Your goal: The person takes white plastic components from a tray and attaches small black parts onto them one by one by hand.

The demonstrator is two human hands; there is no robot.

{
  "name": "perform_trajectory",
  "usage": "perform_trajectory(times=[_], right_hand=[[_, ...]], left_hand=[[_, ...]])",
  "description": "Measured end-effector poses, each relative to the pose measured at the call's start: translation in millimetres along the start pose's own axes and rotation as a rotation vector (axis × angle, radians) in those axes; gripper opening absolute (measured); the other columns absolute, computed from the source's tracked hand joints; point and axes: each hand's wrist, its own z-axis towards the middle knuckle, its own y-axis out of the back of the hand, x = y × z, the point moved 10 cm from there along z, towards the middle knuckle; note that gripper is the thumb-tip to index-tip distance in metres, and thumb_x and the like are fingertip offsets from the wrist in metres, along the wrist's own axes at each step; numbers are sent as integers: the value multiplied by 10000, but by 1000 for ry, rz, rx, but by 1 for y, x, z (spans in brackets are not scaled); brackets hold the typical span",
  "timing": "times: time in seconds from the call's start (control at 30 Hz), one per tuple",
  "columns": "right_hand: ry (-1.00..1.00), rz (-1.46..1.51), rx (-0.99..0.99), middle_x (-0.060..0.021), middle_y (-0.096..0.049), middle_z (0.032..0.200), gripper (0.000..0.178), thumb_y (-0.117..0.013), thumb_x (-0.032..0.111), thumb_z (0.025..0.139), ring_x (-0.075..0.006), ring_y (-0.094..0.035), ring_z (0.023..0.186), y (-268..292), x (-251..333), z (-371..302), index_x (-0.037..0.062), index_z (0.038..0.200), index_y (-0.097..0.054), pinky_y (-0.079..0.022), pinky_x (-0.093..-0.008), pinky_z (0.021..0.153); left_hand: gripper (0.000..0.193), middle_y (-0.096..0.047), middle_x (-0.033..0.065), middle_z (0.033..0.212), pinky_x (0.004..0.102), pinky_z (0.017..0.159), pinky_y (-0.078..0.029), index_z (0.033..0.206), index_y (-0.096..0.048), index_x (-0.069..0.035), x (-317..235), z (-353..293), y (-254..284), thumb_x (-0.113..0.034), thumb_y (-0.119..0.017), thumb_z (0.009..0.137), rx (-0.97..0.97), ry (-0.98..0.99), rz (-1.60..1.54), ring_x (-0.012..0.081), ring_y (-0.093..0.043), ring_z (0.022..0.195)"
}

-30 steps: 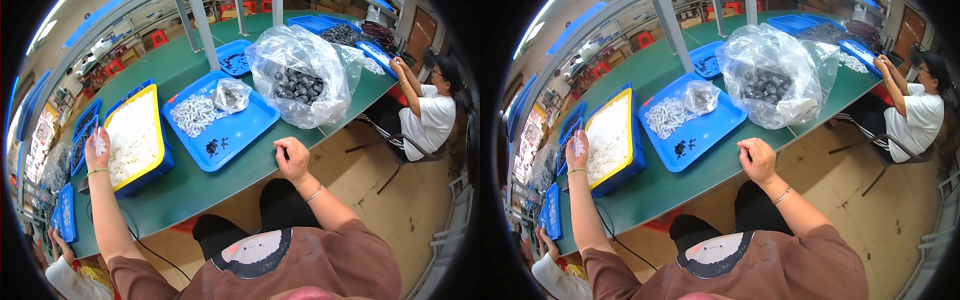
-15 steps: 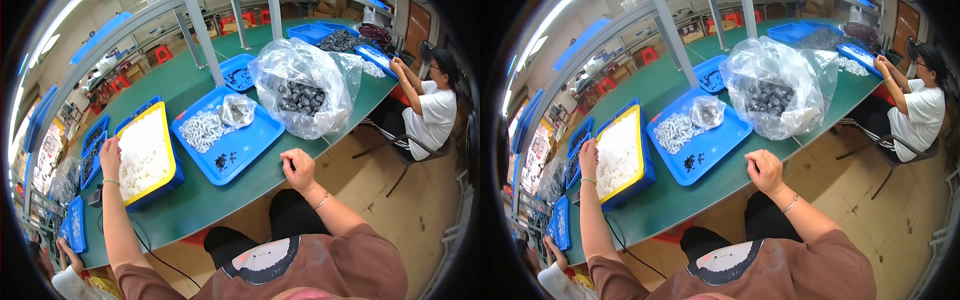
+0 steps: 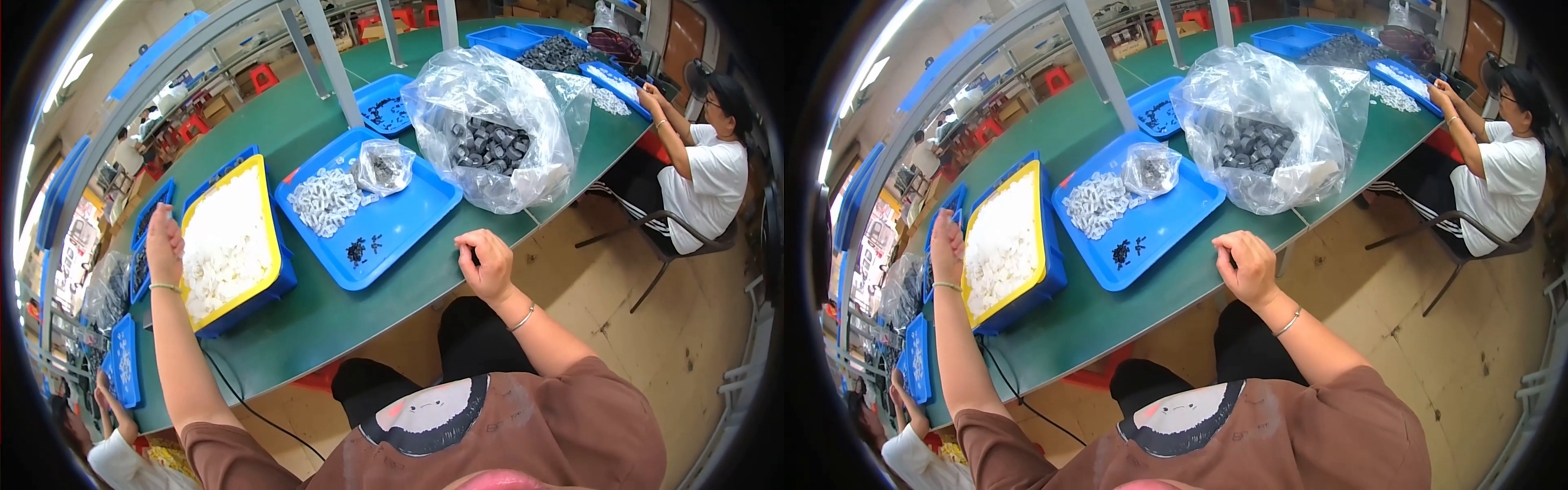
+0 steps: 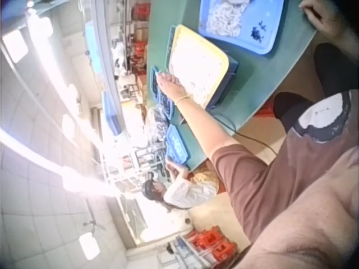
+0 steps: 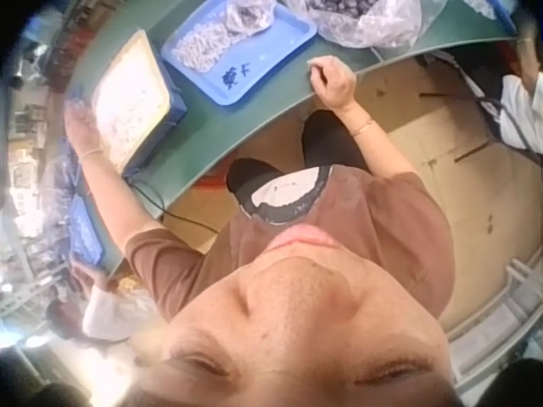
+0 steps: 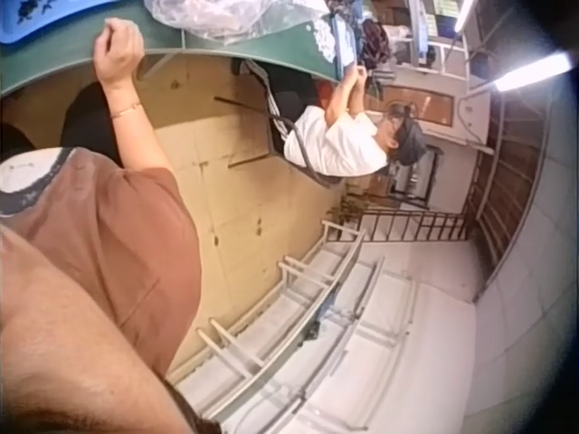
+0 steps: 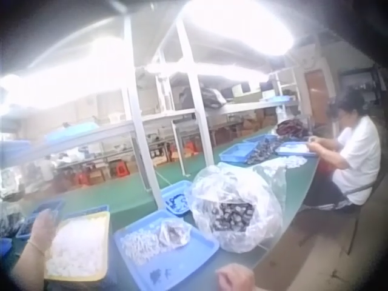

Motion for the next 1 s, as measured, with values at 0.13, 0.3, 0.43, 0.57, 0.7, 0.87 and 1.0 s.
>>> perform_trajectory(times=[0.13,0.3,0.43,0.57,0.7,0.87,1.0], right_hand=[[-5,3,9,-65,-609,759,204,-614,-68,718,-240,-597,660,1,-1,-1,55,878,-584,-473,-319,589],[1,15,3,-65,-612,762,204,-615,-67,717,-240,-598,660,-2,0,-1,57,876,-585,-472,-320,589],[-1,13,17,-65,-615,766,203,-618,-64,718,-240,-599,662,-1,-5,-2,57,878,-587,-474,-321,589],[-2,8,24,-74,-619,741,181,-596,-75,749,-248,-599,652,1,-2,-1,50,879,-587,-469,-312,585],[-46,85,33,-94,-630,792,189,-597,-83,759,-233,-609,683,-7,1,2,37,905,-594,-483,-311,605],[-20,458,237,-108,-629,880,194,-639,-46,772,-232,-620,744,-45,64,49,35,944,-600,-507,-318,641],[170,473,317,-89,-592,867,161,-671,50,779,-265,-605,768,-93,106,76,59,924,-601,-503,-349,657]], left_hand=[[226,-309,-50,625,177,371,-201,1013,-536,-73,-16,-3,5,-291,-556,956,59,30,-430,28,-274,482],[222,-324,-25,651,180,376,-213,1073,-526,-34,-30,11,23,-234,-519,977,241,-9,-787,39,-286,498],[226,-321,-28,656,170,367,-202,1103,-525,-40,-56,-43,-88,-231,-501,985,445,21,-762,27,-276,493],[195,-343,-41,647,142,342,-205,1067,-510,-85,-43,-109,-189,-261,-458,1002,686,113,-619,8,-276,466],[221,-353,-42,644,128,351,-213,1059,-527,-118,4,-145,-248,-315,-443,1003,745,353,-736,7,-295,469],[218,-378,-31,661,163,384,-266,1084,-571,-111,70,-161,-288,-290,-504,978,513,744,-1240,39,-338,509],[204,-520,44,872,258,653,-485,1114,-571,-90,119,-137,-271,-202,-482,968,352,715,-1472,134,-523,782]])
